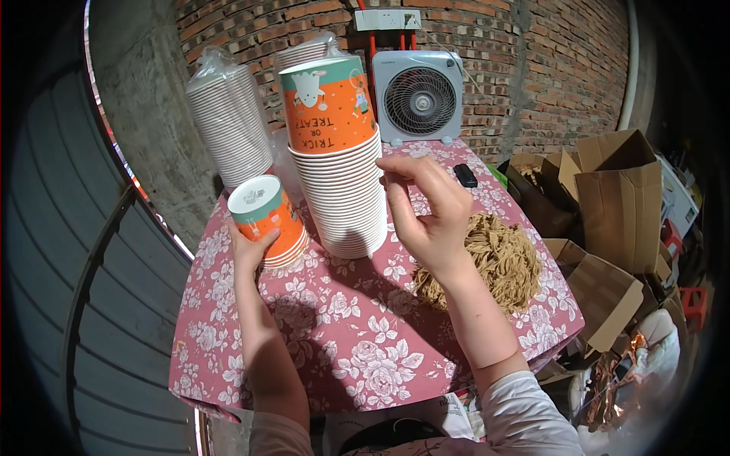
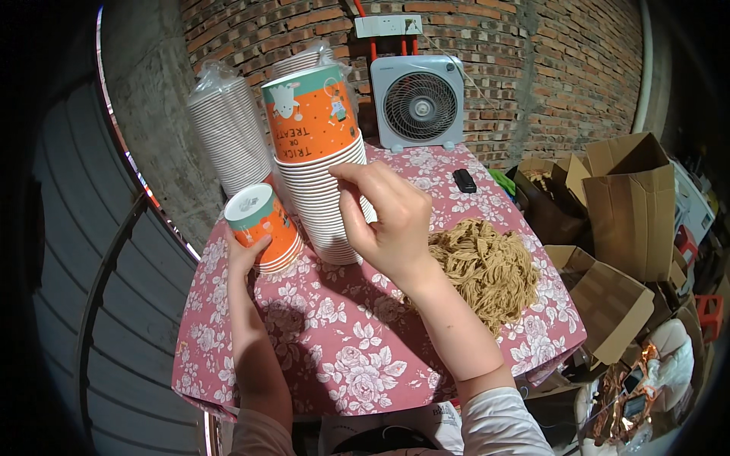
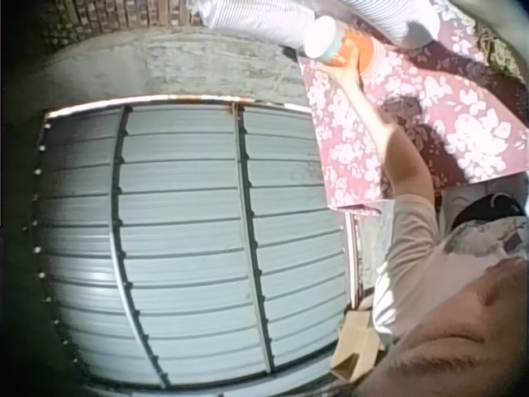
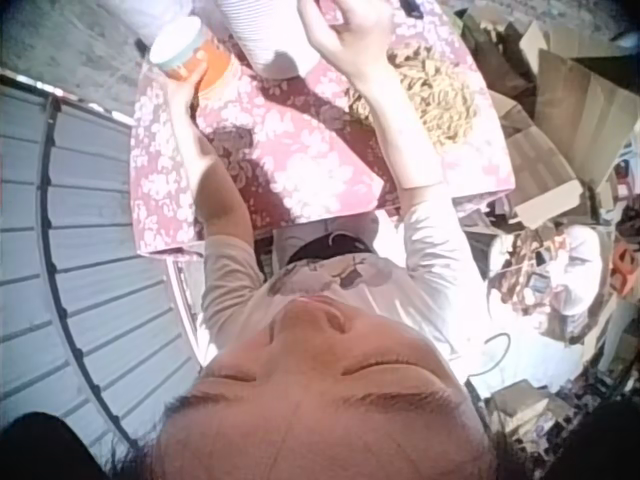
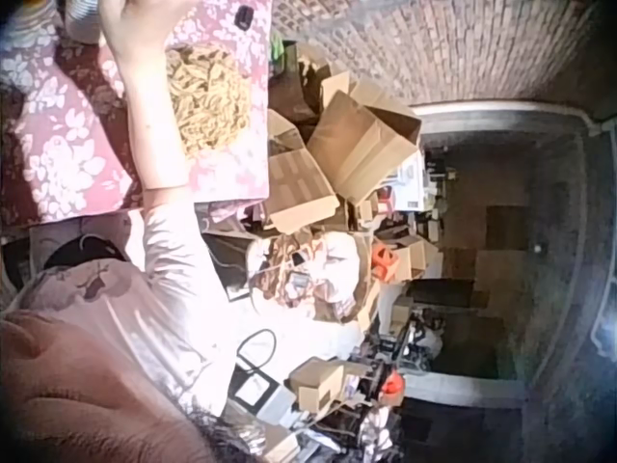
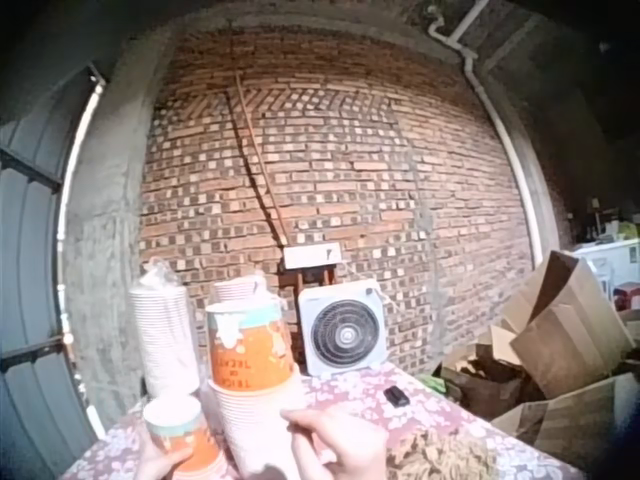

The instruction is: Threading a string handle through pre-drilled holes in a decorative paper bucket.

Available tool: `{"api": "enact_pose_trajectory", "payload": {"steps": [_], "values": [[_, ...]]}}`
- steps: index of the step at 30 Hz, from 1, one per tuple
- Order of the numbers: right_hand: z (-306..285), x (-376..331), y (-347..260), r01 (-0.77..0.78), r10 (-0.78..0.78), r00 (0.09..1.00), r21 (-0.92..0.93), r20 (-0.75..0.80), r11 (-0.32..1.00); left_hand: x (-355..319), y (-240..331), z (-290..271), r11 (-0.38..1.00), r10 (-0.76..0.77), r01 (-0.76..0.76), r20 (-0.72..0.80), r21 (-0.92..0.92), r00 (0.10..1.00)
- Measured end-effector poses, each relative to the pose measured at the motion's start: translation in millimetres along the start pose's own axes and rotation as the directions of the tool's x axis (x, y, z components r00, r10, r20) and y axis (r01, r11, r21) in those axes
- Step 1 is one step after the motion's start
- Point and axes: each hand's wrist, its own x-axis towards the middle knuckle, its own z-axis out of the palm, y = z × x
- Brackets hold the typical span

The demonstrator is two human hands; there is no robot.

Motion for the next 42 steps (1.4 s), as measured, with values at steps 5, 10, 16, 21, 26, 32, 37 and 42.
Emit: {"api": "enact_pose_trajectory", "payload": {"steps": [5,10,16,21,26,32,37,42], "values": [[-1,1,2,-0.021,0.021,1.0,0.014,-0.017,1.0,0,9,-18,0.984,-0.037,0.082,0.268,-0.157,0.963],[0,2,-1,-0.036,0.036,0.999,-0.001,-0.005,0.999,-10,43,-46,0.999,0.004,-0.02,0.449,0.031,0.894],[25,-7,13,-0.217,0.228,0.97,0.121,-0.082,0.969,-42,117,-83,0.966,0.201,-0.225,0.178,0.125,0.963],[58,31,69,-0.419,0.419,0.907,-0.02,0.037,0.908,-57,133,-96,0.945,0.28,-0.318,0.318,0.073,0.906],[93,71,97,-0.39,0.388,0.905,-0.02,0.174,0.92,-57,122,-109,0.951,0.273,-0.31,0.438,0.015,0.856],[108,89,103,-0.431,0.435,0.89,-0.056,0.136,0.9,-63,129,-119,0.962,0.254,-0.271,0.468,-0.031,0.846],[111,101,104,-0.382,0.395,0.905,-0.108,0.156,0.918,-66,129,-122,0.974,0.214,-0.22,0.493,-0.047,0.843],[115,116,114,-0.327,0.336,0.922,-0.081,0.19,0.942,-68,136,-119,0.984,0.165,-0.172,0.522,-0.034,0.837]]}}
